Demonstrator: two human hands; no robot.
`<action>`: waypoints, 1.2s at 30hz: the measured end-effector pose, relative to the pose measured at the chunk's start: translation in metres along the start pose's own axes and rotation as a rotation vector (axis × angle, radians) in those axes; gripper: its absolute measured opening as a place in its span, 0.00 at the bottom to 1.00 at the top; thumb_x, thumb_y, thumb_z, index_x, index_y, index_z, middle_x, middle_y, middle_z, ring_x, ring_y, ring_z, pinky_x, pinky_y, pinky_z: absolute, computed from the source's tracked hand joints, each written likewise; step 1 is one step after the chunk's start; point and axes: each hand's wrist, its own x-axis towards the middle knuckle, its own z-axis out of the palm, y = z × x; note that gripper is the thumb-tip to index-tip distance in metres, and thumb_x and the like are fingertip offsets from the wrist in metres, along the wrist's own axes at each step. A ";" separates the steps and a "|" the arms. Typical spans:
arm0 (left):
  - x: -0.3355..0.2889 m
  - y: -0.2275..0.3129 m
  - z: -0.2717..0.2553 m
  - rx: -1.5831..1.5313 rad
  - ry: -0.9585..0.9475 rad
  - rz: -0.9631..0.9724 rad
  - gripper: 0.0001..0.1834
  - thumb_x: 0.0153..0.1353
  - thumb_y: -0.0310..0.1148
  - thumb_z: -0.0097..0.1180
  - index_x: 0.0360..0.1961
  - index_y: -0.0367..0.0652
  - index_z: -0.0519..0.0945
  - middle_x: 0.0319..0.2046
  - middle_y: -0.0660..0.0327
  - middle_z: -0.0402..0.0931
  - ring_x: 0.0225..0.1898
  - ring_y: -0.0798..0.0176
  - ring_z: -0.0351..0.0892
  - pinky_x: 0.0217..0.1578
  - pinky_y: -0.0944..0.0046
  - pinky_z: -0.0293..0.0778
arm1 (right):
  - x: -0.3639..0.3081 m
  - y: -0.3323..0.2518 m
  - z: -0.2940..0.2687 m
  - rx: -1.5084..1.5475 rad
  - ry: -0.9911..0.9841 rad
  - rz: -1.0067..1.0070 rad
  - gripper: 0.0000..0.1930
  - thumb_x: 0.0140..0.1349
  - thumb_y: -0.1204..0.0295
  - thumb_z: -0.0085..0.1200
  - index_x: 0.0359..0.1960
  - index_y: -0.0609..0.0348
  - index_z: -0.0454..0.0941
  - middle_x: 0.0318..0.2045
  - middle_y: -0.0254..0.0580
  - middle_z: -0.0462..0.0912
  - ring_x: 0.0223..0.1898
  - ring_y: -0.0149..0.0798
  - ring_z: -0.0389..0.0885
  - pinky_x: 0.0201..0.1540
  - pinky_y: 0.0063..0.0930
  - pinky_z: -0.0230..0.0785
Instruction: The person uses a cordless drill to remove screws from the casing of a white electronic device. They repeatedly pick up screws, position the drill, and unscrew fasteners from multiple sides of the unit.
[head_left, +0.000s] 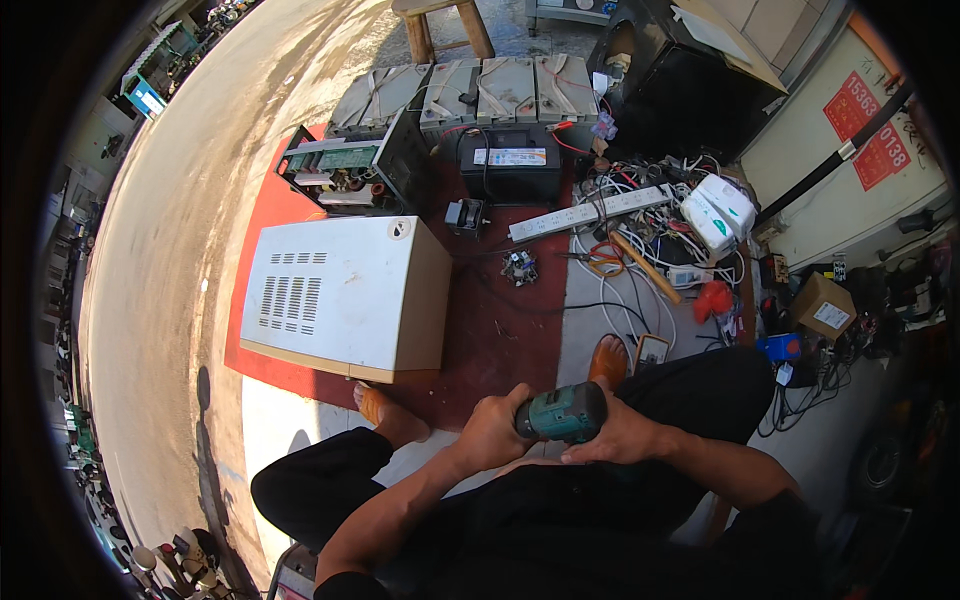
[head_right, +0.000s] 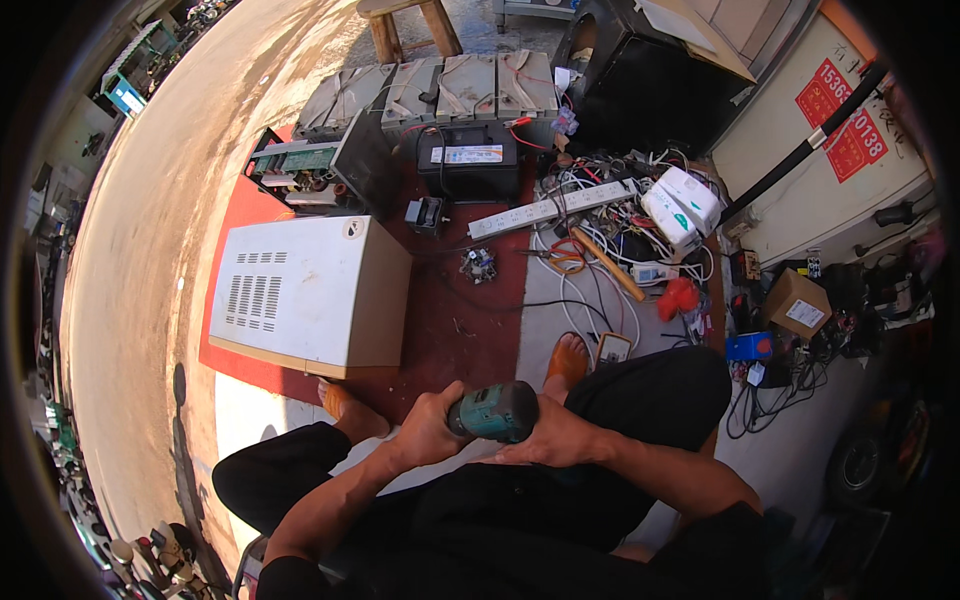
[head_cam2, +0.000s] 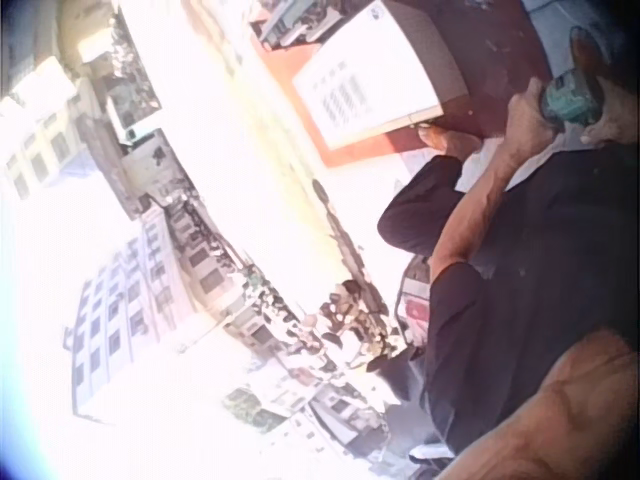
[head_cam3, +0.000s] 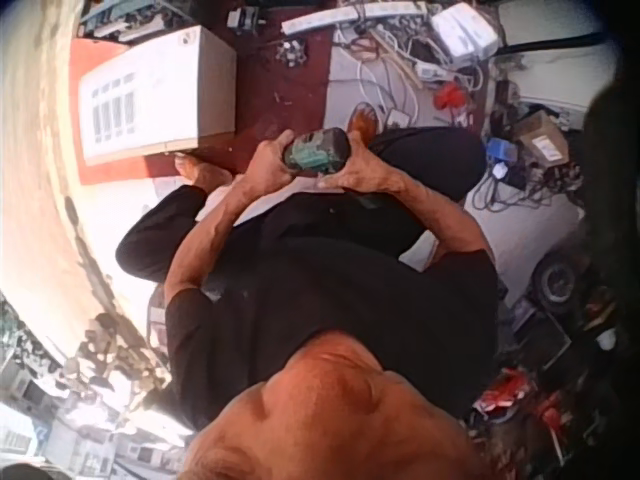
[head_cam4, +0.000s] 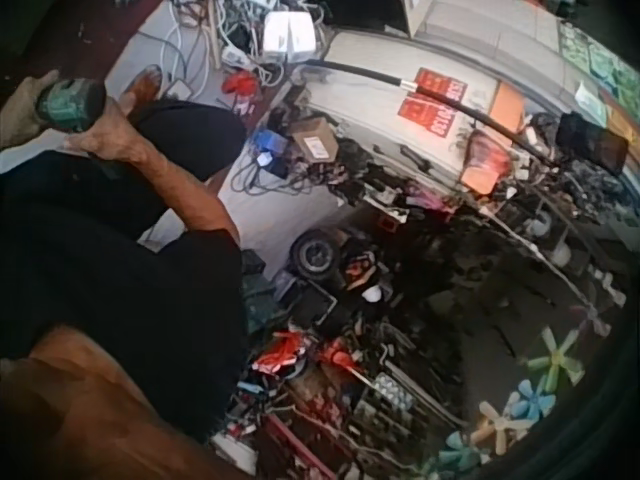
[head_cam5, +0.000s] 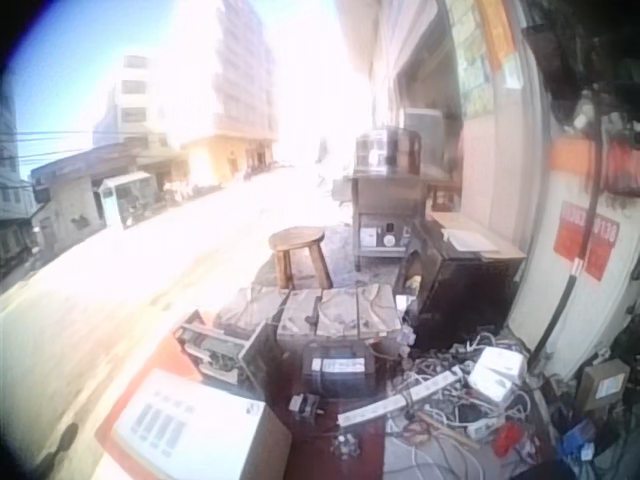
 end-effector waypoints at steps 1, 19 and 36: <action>0.000 0.000 0.005 -0.014 -0.028 -0.011 0.20 0.54 0.27 0.73 0.44 0.38 0.75 0.34 0.40 0.85 0.41 0.34 0.87 0.40 0.47 0.81 | -0.002 0.004 -0.003 0.030 -0.023 0.066 0.27 0.57 0.67 0.77 0.55 0.63 0.79 0.46 0.44 0.85 0.49 0.40 0.85 0.57 0.37 0.77; 0.105 -0.256 0.045 -0.139 0.351 -0.719 0.33 0.57 0.33 0.72 0.64 0.36 0.78 0.48 0.43 0.85 0.48 0.41 0.88 0.52 0.50 0.82 | 0.000 -0.004 -0.041 0.912 0.629 0.351 0.15 0.69 0.68 0.66 0.49 0.65 0.80 0.38 0.40 0.84 0.39 0.32 0.83 0.46 0.30 0.77; 0.074 -0.290 0.145 0.092 0.635 -0.520 0.12 0.62 0.28 0.66 0.45 0.32 0.85 0.42 0.39 0.86 0.41 0.36 0.87 0.43 0.43 0.80 | 0.019 -0.039 -0.079 1.077 0.792 0.433 0.22 0.72 0.69 0.59 0.62 0.69 0.70 0.53 0.51 0.82 0.44 0.37 0.81 0.49 0.33 0.79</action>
